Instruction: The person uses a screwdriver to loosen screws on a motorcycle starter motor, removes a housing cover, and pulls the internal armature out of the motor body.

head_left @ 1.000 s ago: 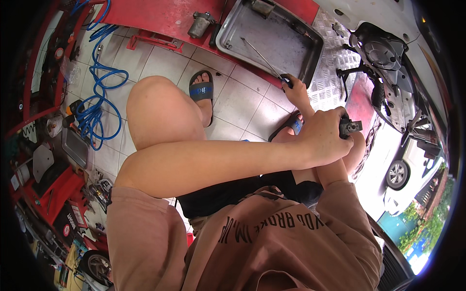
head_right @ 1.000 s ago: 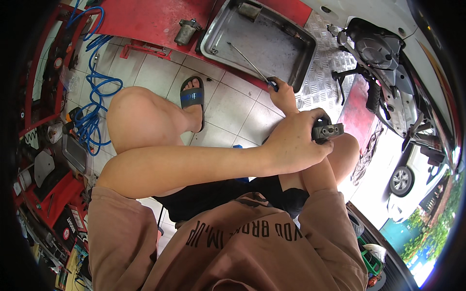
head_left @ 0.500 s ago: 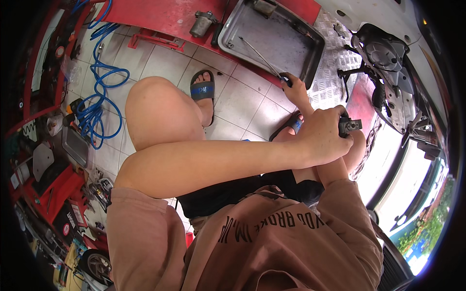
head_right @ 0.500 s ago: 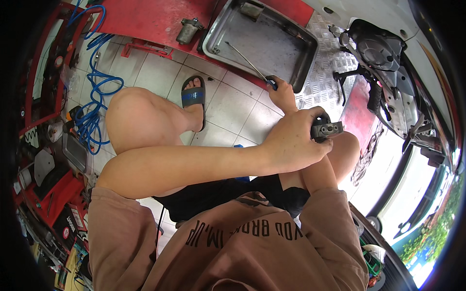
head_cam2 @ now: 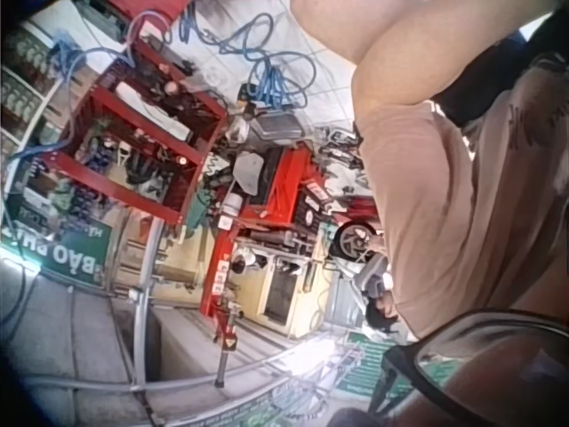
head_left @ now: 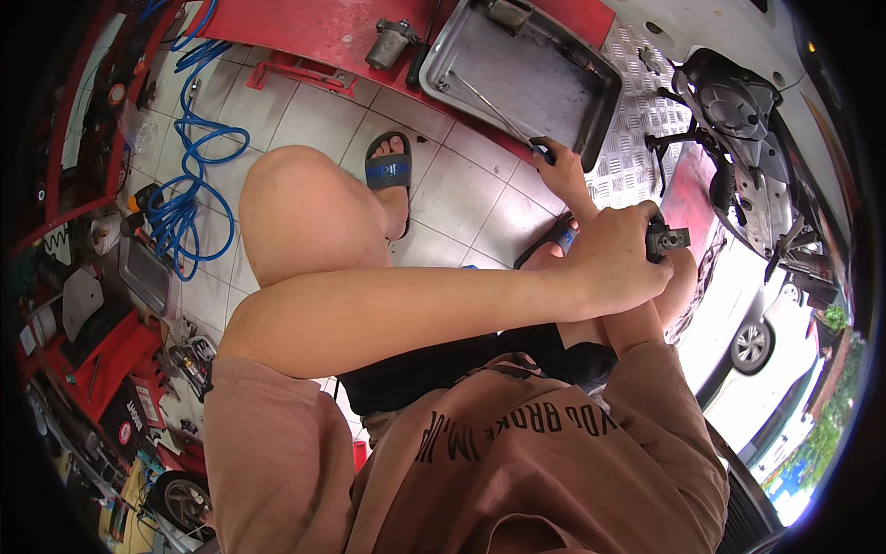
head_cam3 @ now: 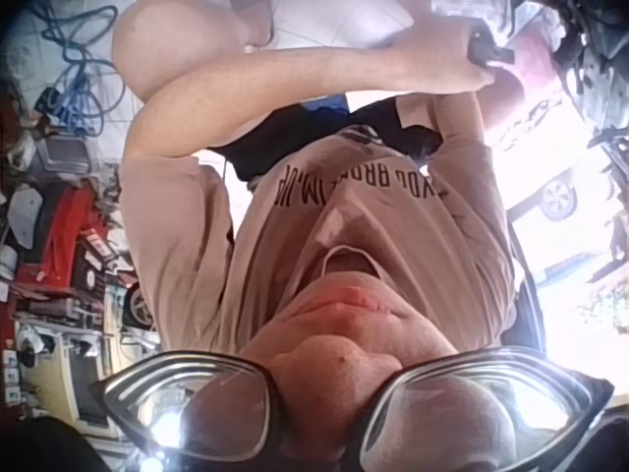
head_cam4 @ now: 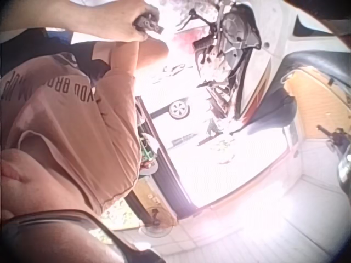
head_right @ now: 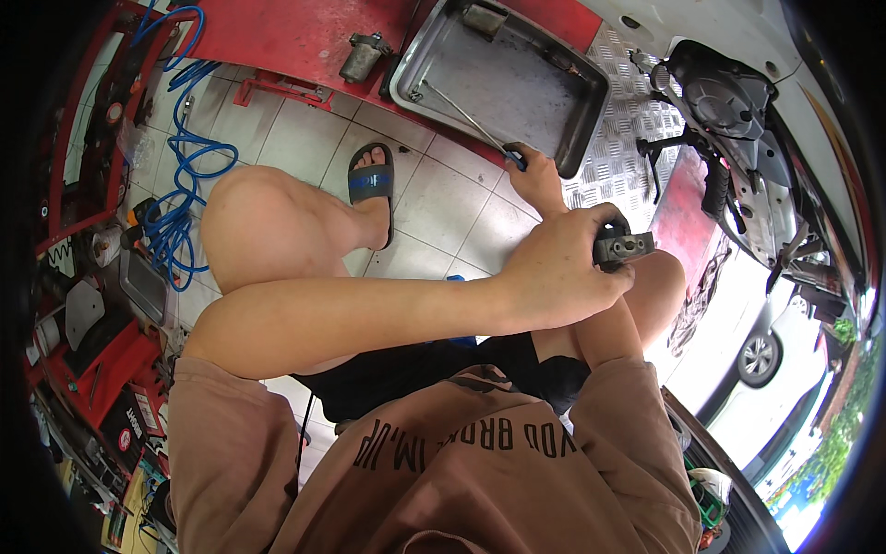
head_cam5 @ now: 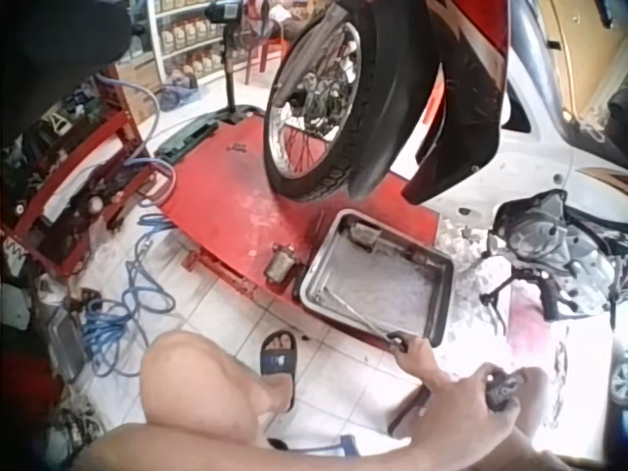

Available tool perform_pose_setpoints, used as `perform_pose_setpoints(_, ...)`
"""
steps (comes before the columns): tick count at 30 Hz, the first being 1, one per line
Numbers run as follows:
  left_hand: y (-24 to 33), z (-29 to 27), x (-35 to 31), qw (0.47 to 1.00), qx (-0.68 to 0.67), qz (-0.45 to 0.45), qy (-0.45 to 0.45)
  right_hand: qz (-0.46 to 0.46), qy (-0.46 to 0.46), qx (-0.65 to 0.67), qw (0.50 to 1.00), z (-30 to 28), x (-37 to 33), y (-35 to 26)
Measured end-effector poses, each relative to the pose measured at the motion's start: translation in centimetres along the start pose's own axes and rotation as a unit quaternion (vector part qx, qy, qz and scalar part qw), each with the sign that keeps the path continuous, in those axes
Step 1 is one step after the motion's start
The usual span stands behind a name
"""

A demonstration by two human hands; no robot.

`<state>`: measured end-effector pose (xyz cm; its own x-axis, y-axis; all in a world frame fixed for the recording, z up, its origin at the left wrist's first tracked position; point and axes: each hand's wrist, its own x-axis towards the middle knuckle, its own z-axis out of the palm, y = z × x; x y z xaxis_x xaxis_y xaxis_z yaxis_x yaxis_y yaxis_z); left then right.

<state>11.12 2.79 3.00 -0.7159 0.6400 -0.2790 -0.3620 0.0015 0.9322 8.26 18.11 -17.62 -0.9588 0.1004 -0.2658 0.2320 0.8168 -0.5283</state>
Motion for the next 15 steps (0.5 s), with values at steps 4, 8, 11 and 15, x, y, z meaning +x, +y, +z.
perform_pose_setpoints(4, 0.04, 0.14, 0.09, 1.000, 0.010, 0.007, 0.002, -0.009, 0.000, -0.004, 1.000, 0.16, 0.06, 0.17)
perform_pose_setpoints(8, -0.10, 0.23, 0.08, 1.000, 0.006, 0.014, 0.005, -0.010, -0.001, -0.004, 1.000, 0.25, 0.16, 0.11)
perform_pose_setpoints(11, -0.20, 0.29, 0.13, 1.000, 0.005, 0.014, 0.003, -0.010, -0.002, -0.004, 1.000, 0.32, 0.19, 0.21)
perform_pose_setpoints(15, -0.29, 0.29, 0.19, 1.000, 0.005, 0.016, 0.005, 0.013, -0.013, 0.004, 1.000, 0.15, 0.31, -0.38)
